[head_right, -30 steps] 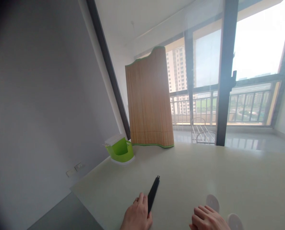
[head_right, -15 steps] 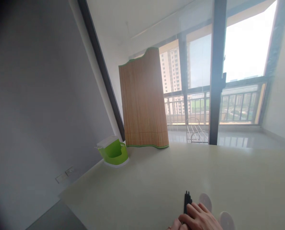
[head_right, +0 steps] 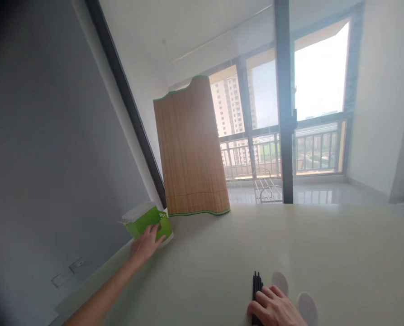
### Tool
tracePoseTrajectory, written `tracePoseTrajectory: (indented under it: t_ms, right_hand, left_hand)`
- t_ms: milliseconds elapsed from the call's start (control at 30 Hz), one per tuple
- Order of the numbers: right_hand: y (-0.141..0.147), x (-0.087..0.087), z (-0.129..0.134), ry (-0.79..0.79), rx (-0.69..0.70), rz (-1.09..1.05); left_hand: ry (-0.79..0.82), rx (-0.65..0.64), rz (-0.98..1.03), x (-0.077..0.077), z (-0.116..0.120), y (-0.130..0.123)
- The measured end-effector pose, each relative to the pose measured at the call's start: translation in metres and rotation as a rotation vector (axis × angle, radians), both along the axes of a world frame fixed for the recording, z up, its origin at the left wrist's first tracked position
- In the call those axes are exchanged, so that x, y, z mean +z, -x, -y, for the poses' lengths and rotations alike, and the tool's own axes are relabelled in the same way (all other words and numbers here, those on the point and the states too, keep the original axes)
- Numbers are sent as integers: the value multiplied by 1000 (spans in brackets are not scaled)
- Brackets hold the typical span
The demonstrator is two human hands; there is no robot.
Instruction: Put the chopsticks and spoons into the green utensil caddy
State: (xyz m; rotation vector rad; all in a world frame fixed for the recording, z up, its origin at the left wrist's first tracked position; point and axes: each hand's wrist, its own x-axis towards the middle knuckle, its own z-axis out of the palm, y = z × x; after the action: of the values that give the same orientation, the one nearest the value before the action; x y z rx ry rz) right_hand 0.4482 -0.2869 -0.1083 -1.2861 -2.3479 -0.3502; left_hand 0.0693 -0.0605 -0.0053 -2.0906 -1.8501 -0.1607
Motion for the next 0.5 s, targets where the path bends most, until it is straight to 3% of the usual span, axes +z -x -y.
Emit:
tracePoseTrajectory:
  t_ms: [133, 267, 367, 500]
  right_hand:
    - [0, -15, -9, -83, 14, -28]
    - [0, -28, -18, -159, 7, -46]
    - [1, -32, -20, -177, -3, -39]
    - [4, -30, -19, -128, -33, -34]
  left_hand:
    - [48, -6, -58, -6, -19, 14]
    - [34, -54, -72, -6, -19, 4]
    - [22, -115, -78, -5, -6, -22]
    - [18, -264, -49, -4, 23, -86]
